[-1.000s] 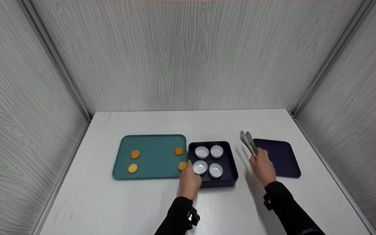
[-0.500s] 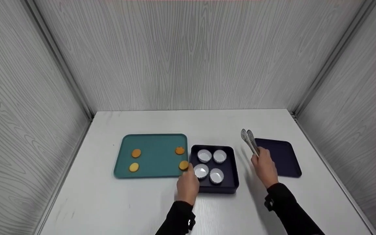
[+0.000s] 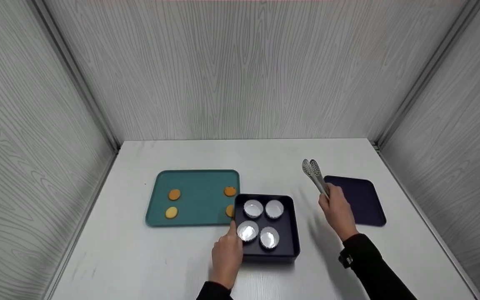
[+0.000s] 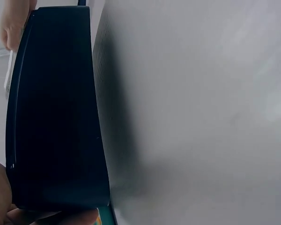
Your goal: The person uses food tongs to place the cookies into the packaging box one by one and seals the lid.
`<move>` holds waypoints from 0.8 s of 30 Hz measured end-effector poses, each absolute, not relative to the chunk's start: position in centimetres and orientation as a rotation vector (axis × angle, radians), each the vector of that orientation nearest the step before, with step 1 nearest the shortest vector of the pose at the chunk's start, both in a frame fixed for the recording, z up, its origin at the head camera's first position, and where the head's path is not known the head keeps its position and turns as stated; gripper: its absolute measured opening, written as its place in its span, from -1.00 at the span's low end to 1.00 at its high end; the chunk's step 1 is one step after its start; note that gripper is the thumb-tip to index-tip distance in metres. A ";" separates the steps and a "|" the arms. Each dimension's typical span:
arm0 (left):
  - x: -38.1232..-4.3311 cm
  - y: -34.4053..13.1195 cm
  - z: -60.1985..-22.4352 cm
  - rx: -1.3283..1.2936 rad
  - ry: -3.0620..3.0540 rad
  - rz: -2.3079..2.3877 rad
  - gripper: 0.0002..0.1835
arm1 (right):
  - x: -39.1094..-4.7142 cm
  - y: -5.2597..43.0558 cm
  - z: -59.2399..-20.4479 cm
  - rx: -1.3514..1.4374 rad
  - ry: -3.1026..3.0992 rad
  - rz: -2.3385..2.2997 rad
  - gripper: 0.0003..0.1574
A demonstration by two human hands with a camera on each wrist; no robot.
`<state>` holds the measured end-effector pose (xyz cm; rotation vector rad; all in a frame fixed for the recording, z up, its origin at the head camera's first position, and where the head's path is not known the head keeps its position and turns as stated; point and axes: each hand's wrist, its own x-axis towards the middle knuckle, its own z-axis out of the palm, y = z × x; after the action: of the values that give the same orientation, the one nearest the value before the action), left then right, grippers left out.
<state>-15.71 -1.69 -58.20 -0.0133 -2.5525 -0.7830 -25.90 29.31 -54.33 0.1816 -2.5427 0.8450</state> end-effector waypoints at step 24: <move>-8.6 -4.1 -59.5 0.092 -2.515 -0.836 -0.57 | -25.7 22.4 -52.0 0.740 -2.675 0.776 -0.57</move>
<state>-8.55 -4.14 -59.54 0.0919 -2.5149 -0.8357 -25.74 22.42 -51.97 0.7396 -2.6752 0.7764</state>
